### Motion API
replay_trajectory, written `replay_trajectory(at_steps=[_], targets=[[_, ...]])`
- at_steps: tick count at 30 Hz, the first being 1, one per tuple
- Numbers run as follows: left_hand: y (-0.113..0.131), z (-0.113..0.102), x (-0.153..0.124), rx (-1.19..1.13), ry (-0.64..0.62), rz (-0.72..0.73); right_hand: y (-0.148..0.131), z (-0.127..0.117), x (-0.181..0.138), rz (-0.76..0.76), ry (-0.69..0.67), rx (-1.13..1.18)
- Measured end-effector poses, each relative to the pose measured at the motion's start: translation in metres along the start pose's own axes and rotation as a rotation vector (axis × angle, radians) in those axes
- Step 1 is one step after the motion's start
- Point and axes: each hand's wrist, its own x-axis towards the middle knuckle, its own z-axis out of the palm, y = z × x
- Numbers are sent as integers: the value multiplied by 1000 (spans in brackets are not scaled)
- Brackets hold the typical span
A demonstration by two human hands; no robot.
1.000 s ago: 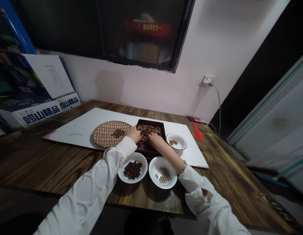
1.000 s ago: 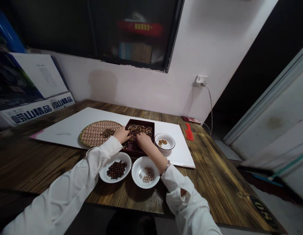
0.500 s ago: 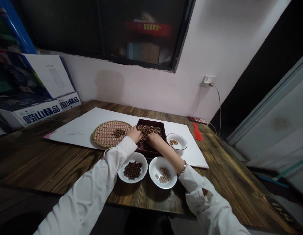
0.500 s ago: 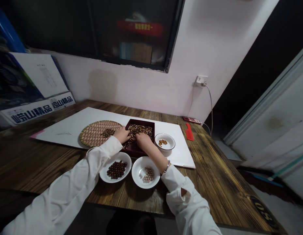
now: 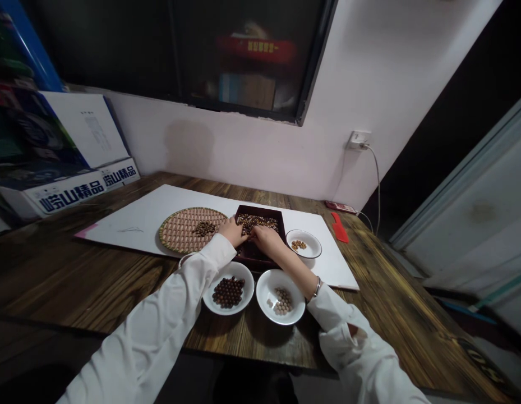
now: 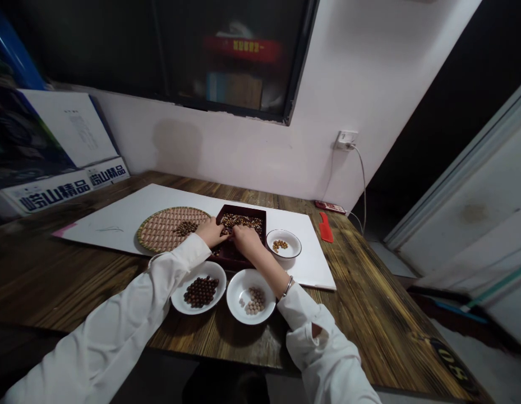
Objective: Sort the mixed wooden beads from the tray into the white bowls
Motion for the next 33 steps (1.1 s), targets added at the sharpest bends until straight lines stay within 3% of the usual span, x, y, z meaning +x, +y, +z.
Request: replay_trajectory(at_steps=[33], targets=[[2,-2,0,-9,-15,-6,1,2,-1,-14,6,241]])
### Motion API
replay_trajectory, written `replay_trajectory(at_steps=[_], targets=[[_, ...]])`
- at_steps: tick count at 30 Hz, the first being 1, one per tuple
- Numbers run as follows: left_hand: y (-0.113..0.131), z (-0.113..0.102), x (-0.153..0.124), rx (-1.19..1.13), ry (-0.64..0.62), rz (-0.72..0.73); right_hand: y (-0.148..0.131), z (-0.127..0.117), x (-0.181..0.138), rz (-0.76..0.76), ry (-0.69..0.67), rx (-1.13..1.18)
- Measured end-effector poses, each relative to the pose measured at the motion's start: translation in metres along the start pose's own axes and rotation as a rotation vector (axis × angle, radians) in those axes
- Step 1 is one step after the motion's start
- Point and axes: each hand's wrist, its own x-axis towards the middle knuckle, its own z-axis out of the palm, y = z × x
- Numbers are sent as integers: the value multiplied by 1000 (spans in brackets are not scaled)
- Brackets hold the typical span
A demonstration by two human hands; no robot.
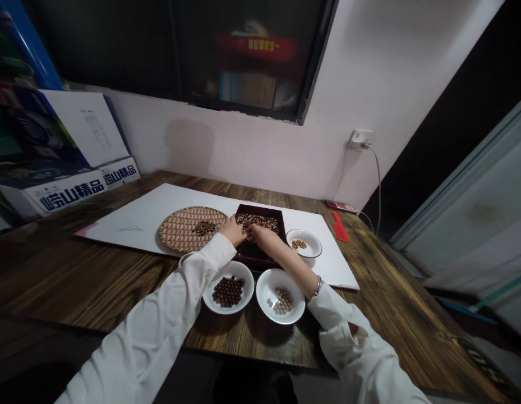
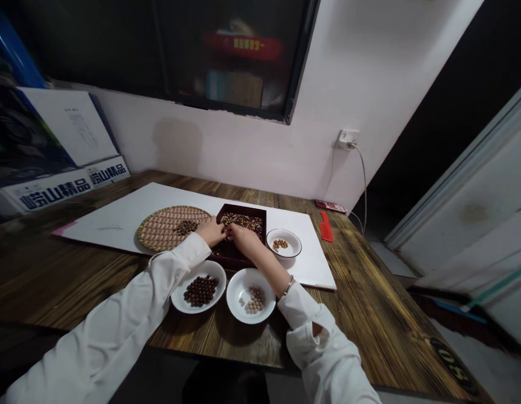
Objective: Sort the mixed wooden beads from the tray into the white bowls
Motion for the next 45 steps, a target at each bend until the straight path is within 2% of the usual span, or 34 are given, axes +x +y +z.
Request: replay_trajectory(at_steps=[9,17,21,31,36,38,45], targets=[[0,-2,0,-24,-16,-6,0,-4,0,-47,80,42],[1,-3,-1,-27,-33,-9,0,-3,1,-172,160,73],[1,-4,-2,-26,-37,-5,2,1,2,-246,199,132],[-1,0,2,-30,-24,5,11,9,6,-314,241,309],[-2,-3,0,-29,-44,15,12,8,7,-372,329,369],[-2,-4,-1,-25,-49,15,10,6,5,-381,313,378],[1,-6,-2,-32,-40,-9,7,2,-1,-361,86,473]])
